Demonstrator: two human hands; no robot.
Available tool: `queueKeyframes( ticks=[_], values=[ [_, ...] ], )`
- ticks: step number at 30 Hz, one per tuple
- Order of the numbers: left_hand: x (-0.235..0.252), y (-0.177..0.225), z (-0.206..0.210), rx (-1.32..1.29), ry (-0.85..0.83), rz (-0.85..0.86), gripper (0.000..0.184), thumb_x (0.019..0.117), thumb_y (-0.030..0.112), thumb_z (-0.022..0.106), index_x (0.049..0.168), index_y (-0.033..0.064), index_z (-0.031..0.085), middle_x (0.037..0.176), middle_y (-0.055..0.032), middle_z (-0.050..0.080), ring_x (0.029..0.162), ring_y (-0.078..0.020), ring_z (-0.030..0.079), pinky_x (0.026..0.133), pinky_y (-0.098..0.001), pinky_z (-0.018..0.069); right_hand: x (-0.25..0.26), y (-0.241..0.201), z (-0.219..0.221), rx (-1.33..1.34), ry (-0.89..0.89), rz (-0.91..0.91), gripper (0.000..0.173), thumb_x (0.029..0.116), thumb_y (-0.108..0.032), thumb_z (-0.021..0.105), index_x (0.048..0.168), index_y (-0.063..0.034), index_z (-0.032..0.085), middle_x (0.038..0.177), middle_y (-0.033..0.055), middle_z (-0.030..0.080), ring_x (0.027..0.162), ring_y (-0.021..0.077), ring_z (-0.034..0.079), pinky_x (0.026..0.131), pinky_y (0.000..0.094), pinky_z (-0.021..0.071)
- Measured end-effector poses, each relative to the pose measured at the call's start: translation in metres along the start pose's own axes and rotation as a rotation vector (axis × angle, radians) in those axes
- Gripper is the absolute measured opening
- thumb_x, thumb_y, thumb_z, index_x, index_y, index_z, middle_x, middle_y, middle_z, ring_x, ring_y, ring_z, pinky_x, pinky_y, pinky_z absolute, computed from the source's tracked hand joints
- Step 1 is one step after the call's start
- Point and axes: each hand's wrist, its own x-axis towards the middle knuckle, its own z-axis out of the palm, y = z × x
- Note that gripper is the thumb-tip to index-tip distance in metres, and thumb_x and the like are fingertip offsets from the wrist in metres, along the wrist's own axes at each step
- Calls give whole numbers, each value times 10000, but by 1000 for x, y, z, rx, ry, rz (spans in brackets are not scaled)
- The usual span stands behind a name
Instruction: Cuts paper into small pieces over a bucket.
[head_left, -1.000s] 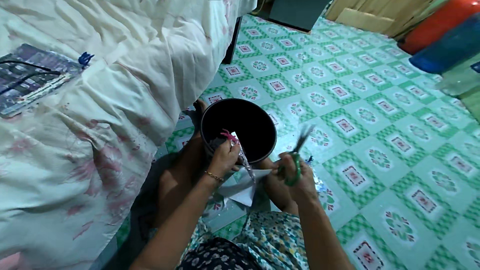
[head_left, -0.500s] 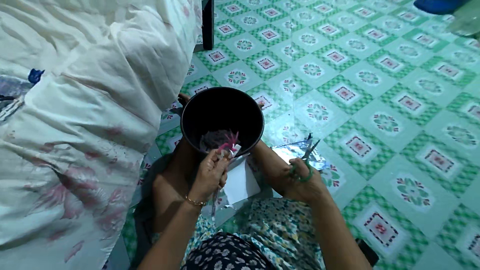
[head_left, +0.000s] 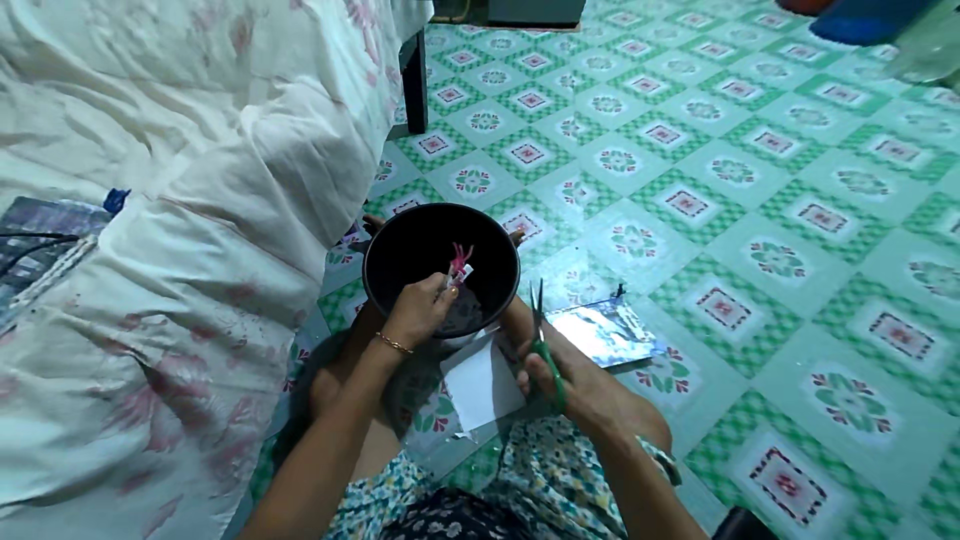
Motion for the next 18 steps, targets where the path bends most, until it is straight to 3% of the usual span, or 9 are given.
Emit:
queueKeyframes(
  ticks=[3, 6, 7, 10, 13, 18],
  values=[
    [2, 2, -1, -71, -121, -139, 289, 1087, 163, 505, 1061, -100, 621, 867, -201, 616, 767, -267, 586, 761, -441, 500, -1, -9, 8, -97, -95, 35, 408, 992, -314, 548, 1172, 51, 570, 841, -5, 615, 716, 44, 605, 697, 241, 535],
    [-4, 9, -1, -340, -225, -231, 269, 1096, 168, 482, 1106, -61, 621, 772, -21, 538, 591, -31, 476, 571, -179, 432, -1, -13, 9, -221, -174, 63, 484, 996, -377, 547, 1219, 52, 565, 886, 52, 633, 762, 106, 616, 732, 309, 529],
    [-7, 10, 1, -465, -247, -232, 252, 1093, 147, 477, 1106, -58, 624, 738, 15, 524, 560, 2, 460, 539, -144, 411, -1, -13, 8, -263, -195, 78, 524, 991, -421, 549, 1236, 42, 570, 907, 70, 644, 784, 133, 625, 750, 340, 532],
    [-13, 10, 10, -625, -270, -195, 218, 1082, 115, 477, 1046, -34, 631, 681, 71, 498, 538, 36, 446, 521, -120, 396, -1, -17, 6, -362, -239, 142, 580, 976, -508, 551, 1242, 6, 582, 923, 76, 651, 805, 162, 633, 763, 380, 528],
    [-14, 7, 15, -571, -277, -123, 210, 1065, 106, 517, 974, -28, 651, 663, 70, 480, 536, 37, 423, 521, -126, 378, -5, -21, 5, -435, -264, 168, 634, 960, -562, 541, 1246, 1, 585, 916, 86, 648, 801, 190, 624, 753, 422, 516],
    [-12, 9, 15, -448, -297, -19, 227, 1037, 108, 567, 873, -17, 660, 677, 69, 499, 596, 44, 411, 589, -144, 363, -5, -30, 9, -477, -251, 175, 640, 958, -581, 539, 1223, -2, 596, 896, 69, 644, 788, 169, 618, 743, 401, 514]
  ],
)
